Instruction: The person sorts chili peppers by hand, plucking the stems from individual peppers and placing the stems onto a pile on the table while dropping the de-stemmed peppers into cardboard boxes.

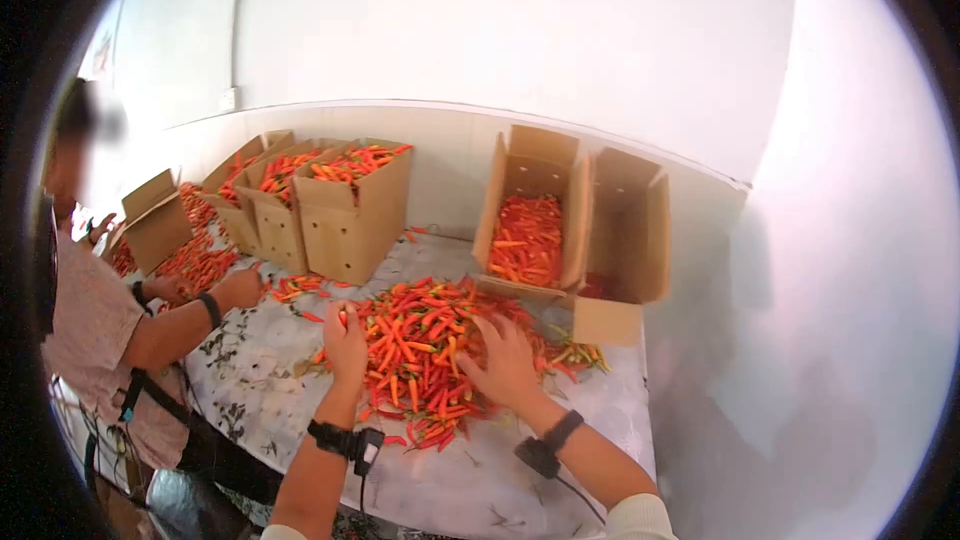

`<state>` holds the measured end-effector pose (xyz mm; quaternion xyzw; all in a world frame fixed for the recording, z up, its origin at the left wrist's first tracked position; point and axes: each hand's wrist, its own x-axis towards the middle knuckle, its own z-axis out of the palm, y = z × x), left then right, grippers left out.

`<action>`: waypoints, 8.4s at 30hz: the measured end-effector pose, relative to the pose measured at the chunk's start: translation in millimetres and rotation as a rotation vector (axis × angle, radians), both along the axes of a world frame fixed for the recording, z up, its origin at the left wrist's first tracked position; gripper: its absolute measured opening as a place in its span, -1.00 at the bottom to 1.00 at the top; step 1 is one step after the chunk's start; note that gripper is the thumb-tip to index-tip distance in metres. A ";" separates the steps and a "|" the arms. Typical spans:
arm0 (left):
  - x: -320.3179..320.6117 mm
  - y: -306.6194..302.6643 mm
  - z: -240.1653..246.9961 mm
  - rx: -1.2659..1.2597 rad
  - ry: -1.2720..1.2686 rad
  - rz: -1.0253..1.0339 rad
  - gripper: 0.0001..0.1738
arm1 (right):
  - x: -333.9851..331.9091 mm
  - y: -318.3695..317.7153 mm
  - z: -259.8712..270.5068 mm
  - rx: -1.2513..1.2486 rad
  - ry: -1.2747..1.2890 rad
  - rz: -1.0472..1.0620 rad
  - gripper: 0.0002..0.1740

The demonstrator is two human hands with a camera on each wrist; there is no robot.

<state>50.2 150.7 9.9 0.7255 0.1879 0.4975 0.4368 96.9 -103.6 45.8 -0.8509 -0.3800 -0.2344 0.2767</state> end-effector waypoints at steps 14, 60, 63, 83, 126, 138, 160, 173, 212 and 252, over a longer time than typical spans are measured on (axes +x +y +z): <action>19.7 8.9 -53.4 0.092 0.368 0.116 -0.76 | 45.6 73.7 -8.7 -0.278 0.270 -0.090 -0.14; -74.1 -91.2 -3.1 0.079 0.301 -0.327 -0.78 | -46.5 -120.7 -55.5 0.413 0.093 -0.240 -0.71; -87.8 -53.6 -23.7 0.224 0.507 -0.202 -0.82 | -33.1 -128.4 -54.8 0.408 0.034 -0.236 -0.75; -29.0 -173.0 2.1 -0.502 0.100 -0.818 -0.86 | -22.4 -157.9 -37.2 0.523 0.017 -0.432 -0.83; -53.1 -175.0 -1.1 -0.682 0.088 -1.228 -0.78 | -80.4 -86.7 -42.8 0.931 0.508 0.180 -0.82; -56.8 -188.4 -0.8 -0.001 0.166 -0.933 -0.80 | -68.7 -96.6 -49.3 0.897 0.813 0.274 -0.84; -53.0 -183.9 -6.2 -0.370 0.166 -1.179 -0.75 | -82.1 -95.4 -38.7 0.694 0.300 0.171 -0.92; -52.5 -181.6 -7.8 -0.276 0.137 -1.226 -0.76 | -69.9 -98.1 -50.1 0.839 0.669 0.420 -0.82; -40.7 -151.2 -1.8 -1.180 -0.013 -1.199 -0.89 | -58.3 -109.9 -52.4 0.127 0.118 -0.112 -0.79; -42.9 -152.9 0.7 -1.036 0.142 -1.144 -0.92 | -80.3 -72.5 -55.6 0.573 0.439 -0.060 -0.73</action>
